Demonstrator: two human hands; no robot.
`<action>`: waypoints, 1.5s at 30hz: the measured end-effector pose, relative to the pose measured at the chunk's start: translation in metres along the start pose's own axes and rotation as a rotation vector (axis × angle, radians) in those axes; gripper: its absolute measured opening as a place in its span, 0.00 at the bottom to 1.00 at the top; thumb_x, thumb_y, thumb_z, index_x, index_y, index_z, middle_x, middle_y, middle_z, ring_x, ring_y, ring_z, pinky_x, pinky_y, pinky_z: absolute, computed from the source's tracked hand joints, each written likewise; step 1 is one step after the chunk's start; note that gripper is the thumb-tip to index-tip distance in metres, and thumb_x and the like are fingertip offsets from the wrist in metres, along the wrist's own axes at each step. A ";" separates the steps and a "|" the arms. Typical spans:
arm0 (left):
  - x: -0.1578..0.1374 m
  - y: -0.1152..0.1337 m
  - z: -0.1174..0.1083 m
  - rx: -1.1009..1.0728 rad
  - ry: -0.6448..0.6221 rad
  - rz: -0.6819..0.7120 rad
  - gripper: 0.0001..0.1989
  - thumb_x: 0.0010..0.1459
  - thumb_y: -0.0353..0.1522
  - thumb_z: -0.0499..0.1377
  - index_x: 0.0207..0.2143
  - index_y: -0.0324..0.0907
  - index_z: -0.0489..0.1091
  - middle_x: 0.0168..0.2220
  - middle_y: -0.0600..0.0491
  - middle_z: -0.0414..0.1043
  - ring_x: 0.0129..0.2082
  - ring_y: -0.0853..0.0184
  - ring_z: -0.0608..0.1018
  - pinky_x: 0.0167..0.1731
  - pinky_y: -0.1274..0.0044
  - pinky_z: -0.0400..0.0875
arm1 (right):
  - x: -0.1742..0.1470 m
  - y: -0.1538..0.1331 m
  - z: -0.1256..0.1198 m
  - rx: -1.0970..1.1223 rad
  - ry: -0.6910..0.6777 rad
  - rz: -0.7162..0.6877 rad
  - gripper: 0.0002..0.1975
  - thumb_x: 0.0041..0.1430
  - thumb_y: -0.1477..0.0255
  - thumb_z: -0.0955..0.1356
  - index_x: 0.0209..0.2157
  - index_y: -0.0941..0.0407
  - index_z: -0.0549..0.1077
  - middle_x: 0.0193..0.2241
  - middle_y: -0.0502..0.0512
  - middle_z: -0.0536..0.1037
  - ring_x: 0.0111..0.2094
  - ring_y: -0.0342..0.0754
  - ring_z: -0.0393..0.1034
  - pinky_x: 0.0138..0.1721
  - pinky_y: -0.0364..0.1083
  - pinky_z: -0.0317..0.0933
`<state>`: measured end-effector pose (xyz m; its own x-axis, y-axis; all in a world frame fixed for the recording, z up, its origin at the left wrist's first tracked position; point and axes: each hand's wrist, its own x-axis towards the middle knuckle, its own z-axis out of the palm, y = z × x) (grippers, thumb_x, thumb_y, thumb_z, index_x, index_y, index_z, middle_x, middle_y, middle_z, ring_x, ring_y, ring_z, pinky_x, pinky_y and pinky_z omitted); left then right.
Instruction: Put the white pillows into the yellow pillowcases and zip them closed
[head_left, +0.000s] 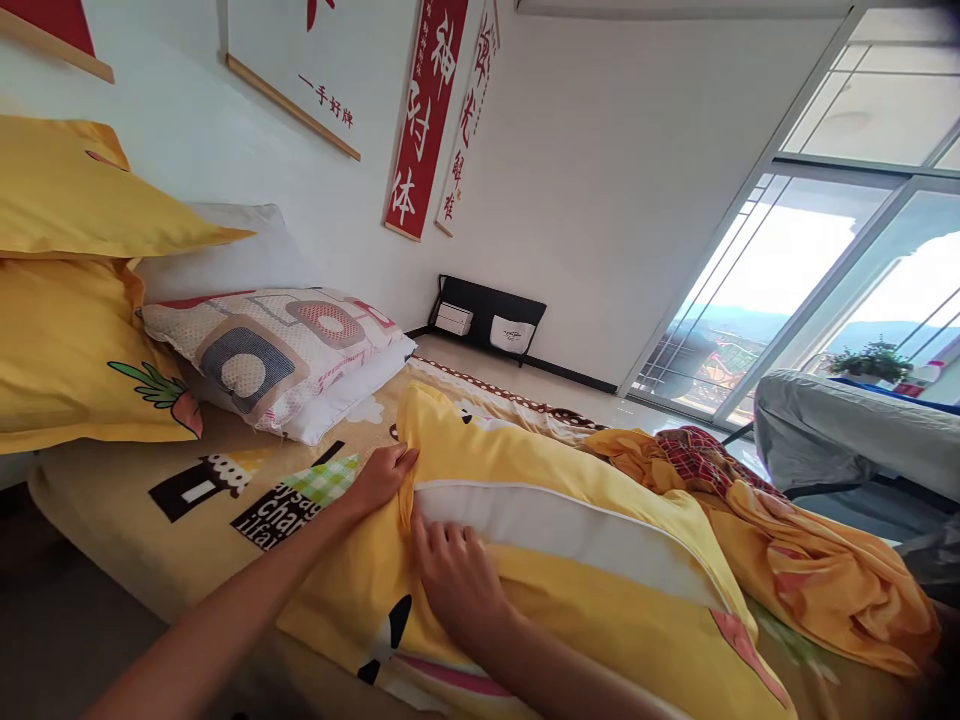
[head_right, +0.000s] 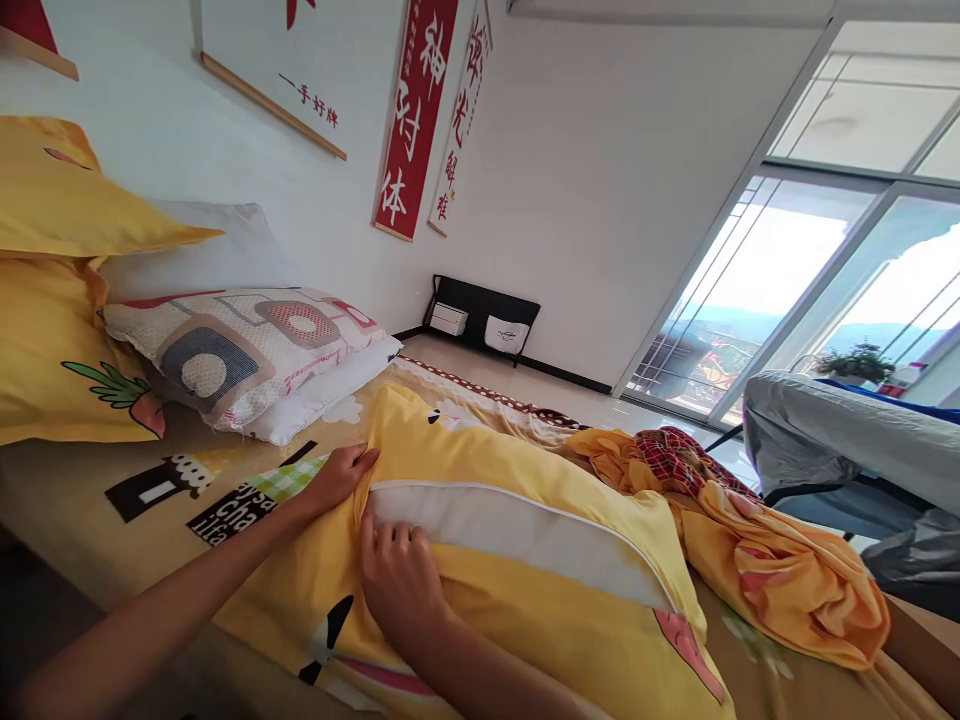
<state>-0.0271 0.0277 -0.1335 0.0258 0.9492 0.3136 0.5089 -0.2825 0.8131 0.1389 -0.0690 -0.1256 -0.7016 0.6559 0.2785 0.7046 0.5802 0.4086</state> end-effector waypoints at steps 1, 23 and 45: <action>-0.002 0.002 0.000 -0.029 0.038 0.034 0.21 0.58 0.48 0.44 0.21 0.42 0.56 0.24 0.53 0.67 0.28 0.65 0.69 0.31 0.75 0.61 | -0.001 -0.003 0.000 -0.021 0.055 -0.026 0.23 0.57 0.80 0.60 0.55 0.65 0.63 0.32 0.63 0.74 0.30 0.54 0.67 0.27 0.50 0.60; -0.030 0.053 0.019 -0.016 0.346 0.261 0.19 0.64 0.40 0.42 0.26 0.41 0.62 0.24 0.52 0.67 0.25 0.68 0.69 0.28 0.76 0.60 | 0.013 0.036 -0.049 0.753 0.041 0.420 0.03 0.55 0.74 0.63 0.29 0.54 0.67 0.25 0.49 0.76 0.27 0.43 0.69 0.28 0.40 0.52; -0.039 0.077 0.021 -0.127 0.388 0.392 0.19 0.64 0.37 0.44 0.19 0.42 0.51 0.16 0.60 0.52 0.18 0.74 0.57 0.21 0.78 0.51 | 0.016 0.072 -0.089 0.025 -0.102 -0.328 0.07 0.60 0.79 0.60 0.33 0.57 0.67 0.28 0.50 0.74 0.24 0.41 0.62 0.25 0.45 0.36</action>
<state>0.0293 -0.0283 -0.0939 -0.1387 0.6564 0.7416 0.4167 -0.6406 0.6449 0.1688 -0.0601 -0.0143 -0.8778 0.4766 0.0474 0.4466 0.7787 0.4406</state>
